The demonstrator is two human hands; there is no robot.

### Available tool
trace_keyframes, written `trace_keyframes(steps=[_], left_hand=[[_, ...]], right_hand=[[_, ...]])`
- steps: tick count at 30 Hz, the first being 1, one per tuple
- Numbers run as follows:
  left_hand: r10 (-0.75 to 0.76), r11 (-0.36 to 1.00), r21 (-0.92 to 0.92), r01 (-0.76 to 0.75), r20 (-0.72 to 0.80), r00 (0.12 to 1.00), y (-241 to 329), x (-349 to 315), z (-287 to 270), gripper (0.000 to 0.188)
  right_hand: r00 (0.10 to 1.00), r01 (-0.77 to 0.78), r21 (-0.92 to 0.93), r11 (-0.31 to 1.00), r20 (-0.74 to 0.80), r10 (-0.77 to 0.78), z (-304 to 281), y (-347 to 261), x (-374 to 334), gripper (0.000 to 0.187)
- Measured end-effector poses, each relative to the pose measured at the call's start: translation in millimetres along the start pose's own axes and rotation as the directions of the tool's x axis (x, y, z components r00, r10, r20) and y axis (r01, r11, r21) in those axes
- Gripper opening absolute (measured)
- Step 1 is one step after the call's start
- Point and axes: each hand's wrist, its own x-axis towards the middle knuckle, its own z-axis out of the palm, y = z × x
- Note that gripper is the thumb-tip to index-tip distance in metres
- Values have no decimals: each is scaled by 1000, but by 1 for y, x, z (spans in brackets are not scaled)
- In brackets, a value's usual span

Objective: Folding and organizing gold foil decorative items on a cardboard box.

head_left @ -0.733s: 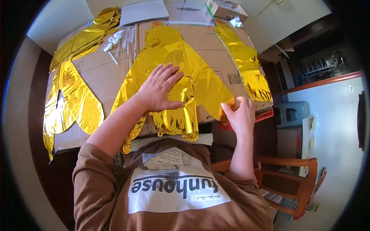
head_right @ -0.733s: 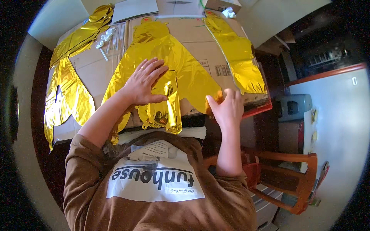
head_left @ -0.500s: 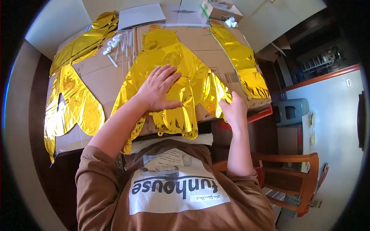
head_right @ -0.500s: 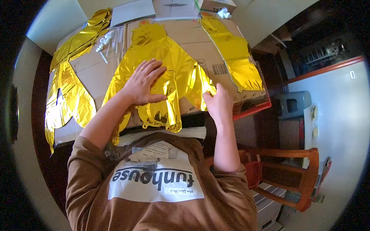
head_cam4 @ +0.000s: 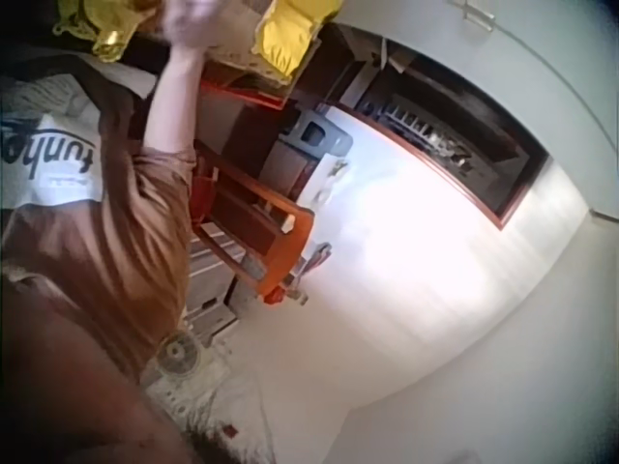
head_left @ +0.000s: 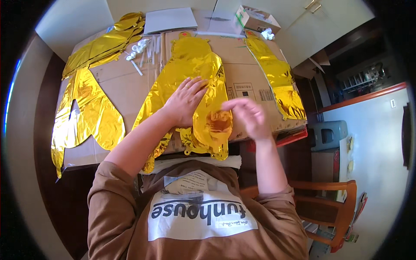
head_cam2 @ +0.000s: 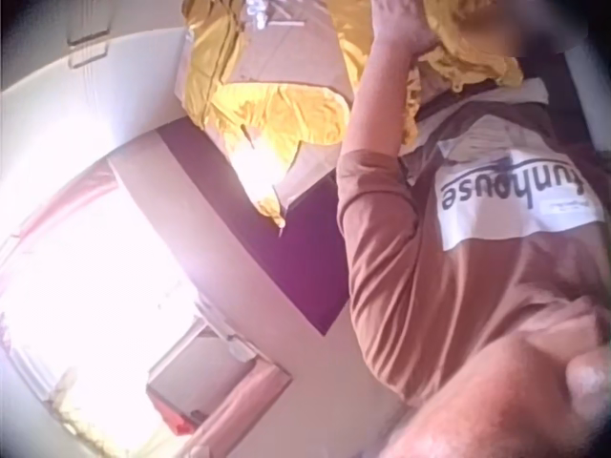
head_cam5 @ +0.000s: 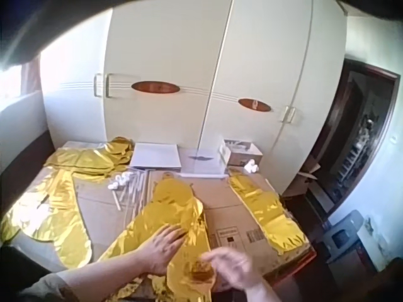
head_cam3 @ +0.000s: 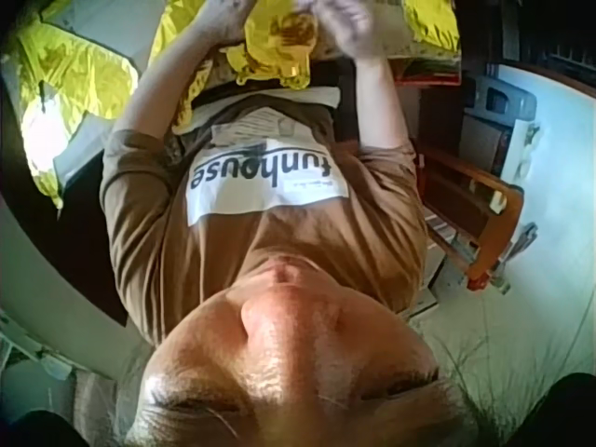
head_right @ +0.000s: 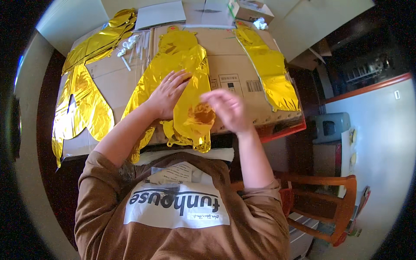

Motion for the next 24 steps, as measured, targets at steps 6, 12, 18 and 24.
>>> trace_keyframes(steps=[6, 12, 18, 24], left_hand=[[-20, 999, -43, 19, -8, 1000, 2, 0, -3, 89], [58, 998, 5, -58, -93, 994, -8, -7, 4, 86], [56, 997, 47, -53, -65, 996, -11, -8, 9, 104], [34, 983, 178, -34, 4, 999, -12, -10, 15, 100]], right_hand=[[990, 64, -946, 318, 20, -139, -28, 46, 31, 43], [983, 182, -882, 435, 154, -100, 1, 48, 40, 47], [983, 181, -823, 539, 138, -120, -12, 50, 43, 45], [975, 222, -872, 436, 209, -79, -18, 50, 47, 42]])
